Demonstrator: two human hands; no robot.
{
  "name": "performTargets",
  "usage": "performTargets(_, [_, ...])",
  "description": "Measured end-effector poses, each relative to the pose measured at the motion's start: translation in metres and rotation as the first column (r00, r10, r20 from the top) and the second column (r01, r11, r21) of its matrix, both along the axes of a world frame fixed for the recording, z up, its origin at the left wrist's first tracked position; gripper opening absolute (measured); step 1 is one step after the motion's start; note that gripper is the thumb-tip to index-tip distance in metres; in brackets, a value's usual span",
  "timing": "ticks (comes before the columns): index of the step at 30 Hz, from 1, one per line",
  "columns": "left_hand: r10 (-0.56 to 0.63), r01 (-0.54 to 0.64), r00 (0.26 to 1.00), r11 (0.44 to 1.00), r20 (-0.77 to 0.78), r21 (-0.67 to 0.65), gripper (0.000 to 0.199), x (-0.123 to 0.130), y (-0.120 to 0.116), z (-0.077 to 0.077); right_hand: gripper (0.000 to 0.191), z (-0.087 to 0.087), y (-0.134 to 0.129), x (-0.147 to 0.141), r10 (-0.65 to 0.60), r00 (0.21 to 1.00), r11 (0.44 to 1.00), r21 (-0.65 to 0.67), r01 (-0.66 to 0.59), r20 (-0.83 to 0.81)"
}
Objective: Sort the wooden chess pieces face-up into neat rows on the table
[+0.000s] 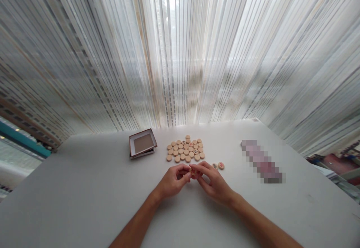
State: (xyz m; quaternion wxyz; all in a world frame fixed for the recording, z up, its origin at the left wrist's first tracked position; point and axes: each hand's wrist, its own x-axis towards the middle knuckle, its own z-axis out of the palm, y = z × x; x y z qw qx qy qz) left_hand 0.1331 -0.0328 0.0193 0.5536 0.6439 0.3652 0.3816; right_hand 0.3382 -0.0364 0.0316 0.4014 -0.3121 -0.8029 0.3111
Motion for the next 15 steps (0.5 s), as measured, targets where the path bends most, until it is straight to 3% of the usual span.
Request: performTargets(15, [0.021, -0.011, 0.99, 0.998, -0.143, 0.068, 0.028, 0.0, -0.0028, 0.0072, 0.019, 0.0035, -0.001, 0.0003, -0.071, 0.997, 0.988, -0.137, 0.073, 0.02])
